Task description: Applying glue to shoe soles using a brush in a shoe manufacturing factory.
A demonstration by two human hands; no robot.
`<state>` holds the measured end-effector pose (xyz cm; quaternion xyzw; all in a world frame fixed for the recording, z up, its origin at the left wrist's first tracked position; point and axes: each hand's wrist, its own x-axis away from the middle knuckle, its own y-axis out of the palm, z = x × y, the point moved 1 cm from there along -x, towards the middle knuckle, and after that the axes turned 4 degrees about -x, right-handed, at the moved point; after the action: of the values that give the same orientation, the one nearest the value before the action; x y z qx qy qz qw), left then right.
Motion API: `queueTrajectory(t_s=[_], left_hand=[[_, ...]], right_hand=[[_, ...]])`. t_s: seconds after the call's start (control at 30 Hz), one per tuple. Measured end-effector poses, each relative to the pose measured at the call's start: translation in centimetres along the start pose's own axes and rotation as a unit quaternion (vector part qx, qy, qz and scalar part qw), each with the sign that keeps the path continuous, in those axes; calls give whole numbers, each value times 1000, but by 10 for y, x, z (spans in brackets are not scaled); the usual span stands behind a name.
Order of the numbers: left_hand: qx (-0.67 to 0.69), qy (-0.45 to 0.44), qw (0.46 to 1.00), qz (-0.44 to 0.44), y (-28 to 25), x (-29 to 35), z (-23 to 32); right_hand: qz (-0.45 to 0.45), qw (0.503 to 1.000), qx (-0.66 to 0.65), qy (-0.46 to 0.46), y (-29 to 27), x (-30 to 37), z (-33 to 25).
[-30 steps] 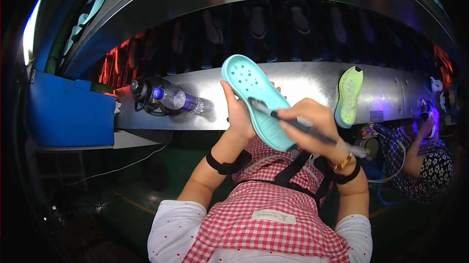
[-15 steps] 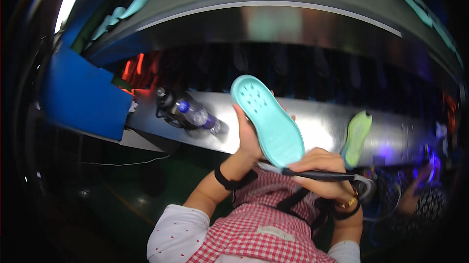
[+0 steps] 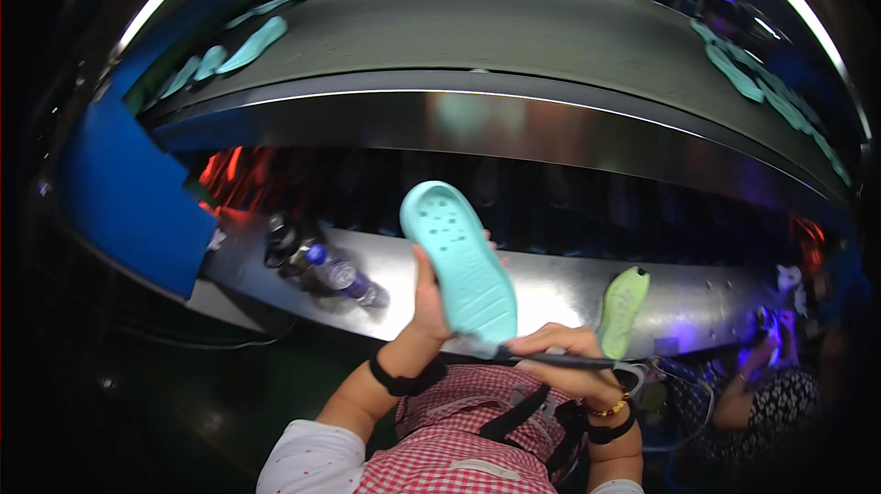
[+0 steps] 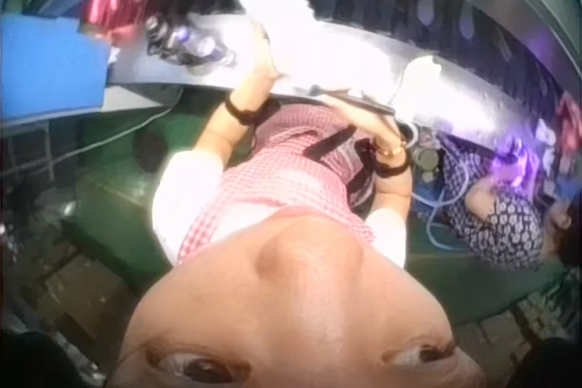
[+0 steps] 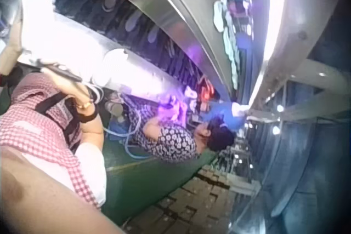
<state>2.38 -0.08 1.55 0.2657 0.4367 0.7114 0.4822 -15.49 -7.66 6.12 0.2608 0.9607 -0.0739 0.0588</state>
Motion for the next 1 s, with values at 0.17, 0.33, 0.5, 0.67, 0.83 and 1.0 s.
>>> queueTrajectory(t_s=[0.17,0.33,0.5,0.67,0.83,1.0], left_hand=[[-45,48,997,42,12,-4,10],[-36,33,997,-61,15,-9,12],[-116,21,991,70,42,-10,15],[41,-9,999,5,49,25,-12],[13,-26,998,53,29,22,-8],[59,-14,998,17,23,10,-7]], right_hand=[[47,991,-103,78,-8,-1,6],[-114,986,-95,-73,-6,0,0],[20,942,-335,14,-8,-3,22],[67,860,-501,73,17,1,23],[13,969,-247,-19,24,8,6],[8,986,-162,-35,25,-2,-2]])
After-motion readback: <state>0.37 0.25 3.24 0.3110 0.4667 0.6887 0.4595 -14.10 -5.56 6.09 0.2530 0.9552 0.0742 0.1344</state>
